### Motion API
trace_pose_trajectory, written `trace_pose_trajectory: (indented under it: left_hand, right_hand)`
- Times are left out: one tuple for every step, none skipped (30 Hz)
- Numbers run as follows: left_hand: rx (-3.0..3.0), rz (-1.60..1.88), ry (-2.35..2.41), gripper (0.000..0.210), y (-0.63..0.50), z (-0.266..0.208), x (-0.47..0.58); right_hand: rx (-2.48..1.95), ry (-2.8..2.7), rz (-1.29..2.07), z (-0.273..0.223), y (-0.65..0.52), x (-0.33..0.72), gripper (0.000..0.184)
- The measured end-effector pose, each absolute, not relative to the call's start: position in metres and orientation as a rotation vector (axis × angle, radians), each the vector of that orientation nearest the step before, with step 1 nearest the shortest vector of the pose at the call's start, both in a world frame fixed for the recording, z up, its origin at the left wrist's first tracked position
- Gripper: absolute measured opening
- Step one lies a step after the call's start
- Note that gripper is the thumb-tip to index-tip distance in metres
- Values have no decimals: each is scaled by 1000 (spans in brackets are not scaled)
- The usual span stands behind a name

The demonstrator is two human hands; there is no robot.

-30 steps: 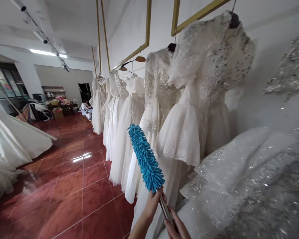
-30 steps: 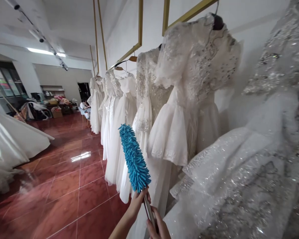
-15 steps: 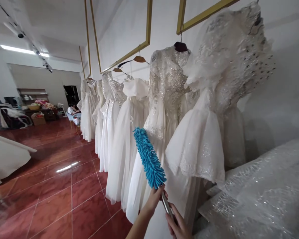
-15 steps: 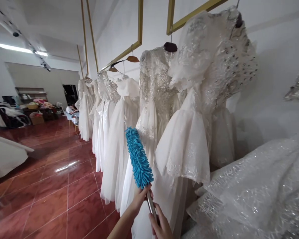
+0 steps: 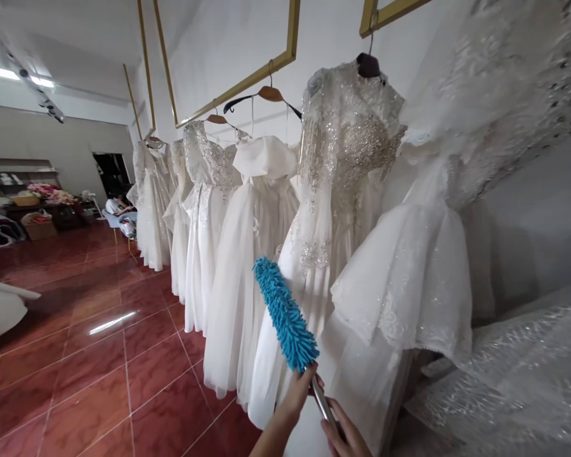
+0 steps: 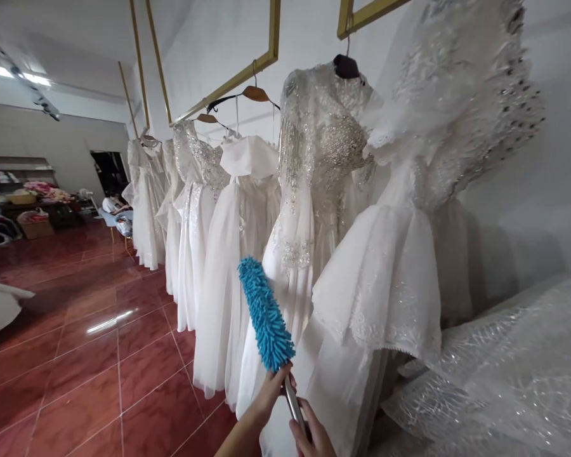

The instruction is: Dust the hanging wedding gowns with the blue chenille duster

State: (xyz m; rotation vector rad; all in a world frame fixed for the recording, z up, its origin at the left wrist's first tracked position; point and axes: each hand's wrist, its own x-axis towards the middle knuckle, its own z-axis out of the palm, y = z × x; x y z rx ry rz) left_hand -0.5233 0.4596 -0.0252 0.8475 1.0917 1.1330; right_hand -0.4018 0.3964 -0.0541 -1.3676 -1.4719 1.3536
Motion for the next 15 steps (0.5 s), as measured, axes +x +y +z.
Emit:
trace_pose_trajectory:
  left_hand:
    - [881,1138,1064,50,464,-13,-524]
    - [906,1145,1037,51,469,0,-525]
    - [945,1136,997,52,474,12,-525]
    - [981,1128,962,53,478,24,-524]
    - [1012,1123,932,54,483,34,-524]
    - [1037,1120,908,53,487,43,-523]
    - [1052,1123,892,53,491,50,-522]
    - [1059,1127,883,52,493,55,-522]
    - [1058,1132,879,51,495,57,-522]
    - [1052,1134,879,50,496,57,-522]
    - [1041,1130,883,50,497,55,-522]
    - [1025,1119,890,50,496,50,-523]
    - [1008,1106,897,50,495,44,-525]
    - [991,1096,907,50,493,35,-527]
    - [972,1085,918,49,491,24,-529]
  right_hand:
    - [-1349,-1482,1363,-41,399,-403,67]
    - [-1336,-1466,1352,-29,401,-403,65]
    - [-1291,-1476,1349,-17,404,-404,63]
    - [-1259,-1476,1335,-7,407,-404,60]
    - [-1230,-1475,1318,2,411,-404,56]
    - [-1205,-1478,1301,10,414,-405,53]
    - [-1192,-1477,1282,15,417,-405,50]
    - [-1182,-1474,1269,18,419,-406,48]
    - [-1180,-1470,1259,19,421,-406,47]
    - [-1186,-1462,1254,18,422,-407,48]
    - [-1199,-1453,1252,14,423,-408,49]
    - [-1217,-1445,1256,9,422,-409,51]
    - [-1242,-1434,1268,2,422,-411,53]
    - [-1272,-1422,1280,-7,420,-413,56]
    - [-1299,-1412,1291,-18,419,-416,59]
